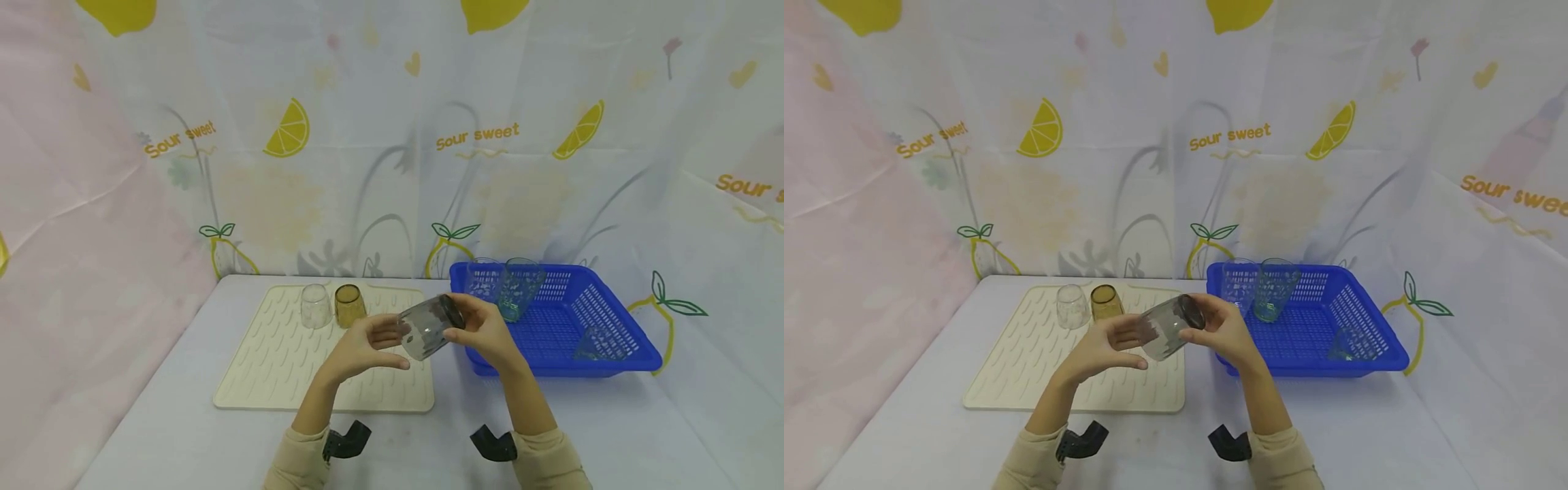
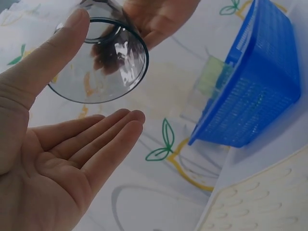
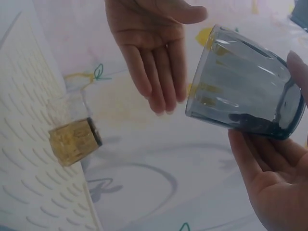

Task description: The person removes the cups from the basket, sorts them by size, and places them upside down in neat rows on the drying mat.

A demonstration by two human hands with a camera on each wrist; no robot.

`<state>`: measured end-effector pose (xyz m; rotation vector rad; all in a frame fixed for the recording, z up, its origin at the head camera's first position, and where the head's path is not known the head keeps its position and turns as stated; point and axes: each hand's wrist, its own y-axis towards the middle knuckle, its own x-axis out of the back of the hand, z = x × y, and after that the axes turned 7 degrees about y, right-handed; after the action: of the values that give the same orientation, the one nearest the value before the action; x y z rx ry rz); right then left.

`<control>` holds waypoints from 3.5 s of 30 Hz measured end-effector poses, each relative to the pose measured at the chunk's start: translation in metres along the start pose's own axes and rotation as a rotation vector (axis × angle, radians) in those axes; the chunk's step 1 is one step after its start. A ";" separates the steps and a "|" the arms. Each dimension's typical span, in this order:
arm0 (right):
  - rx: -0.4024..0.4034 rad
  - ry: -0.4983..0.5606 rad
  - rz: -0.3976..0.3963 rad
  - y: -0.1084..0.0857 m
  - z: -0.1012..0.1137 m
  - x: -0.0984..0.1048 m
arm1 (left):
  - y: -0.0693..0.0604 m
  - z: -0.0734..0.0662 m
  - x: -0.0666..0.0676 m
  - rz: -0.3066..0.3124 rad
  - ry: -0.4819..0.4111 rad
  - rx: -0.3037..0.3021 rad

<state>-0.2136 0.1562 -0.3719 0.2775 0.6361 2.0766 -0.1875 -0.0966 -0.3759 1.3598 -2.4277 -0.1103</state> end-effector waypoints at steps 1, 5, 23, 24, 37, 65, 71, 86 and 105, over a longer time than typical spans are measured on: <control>-0.011 -0.008 -0.009 0.001 0.000 0.001 | -0.003 0.002 0.002 -0.010 0.006 0.009; -0.074 -0.036 -0.059 0.005 -0.001 0.003 | -0.020 0.013 0.011 -0.057 0.031 0.039; -0.263 -0.219 -0.186 0.018 -0.019 0.020 | -0.140 0.060 0.064 -0.510 0.255 0.292; -0.273 -0.226 -0.189 0.020 -0.019 0.020 | -0.146 0.062 0.067 -0.543 0.283 0.304; -0.343 -0.300 -0.189 0.039 -0.031 0.027 | -0.194 0.077 0.088 -0.836 0.621 0.509; -0.389 -0.343 -0.194 0.082 -0.062 0.030 | -0.204 0.114 0.116 -0.678 0.721 0.629; -0.417 -0.336 -0.190 0.095 -0.076 0.026 | -0.204 0.114 0.116 -0.684 0.735 0.633; -0.425 -0.419 -0.191 0.113 -0.116 0.018 | -0.203 0.115 0.114 -0.694 0.712 0.618; -0.466 -0.619 -0.101 0.115 -0.138 0.000 | -0.203 0.114 0.113 -0.728 0.701 0.593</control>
<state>-0.3546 0.0588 -0.4266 0.5674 -0.1998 1.8354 -0.1152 -0.3121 -0.5000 2.0274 -1.3441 0.8174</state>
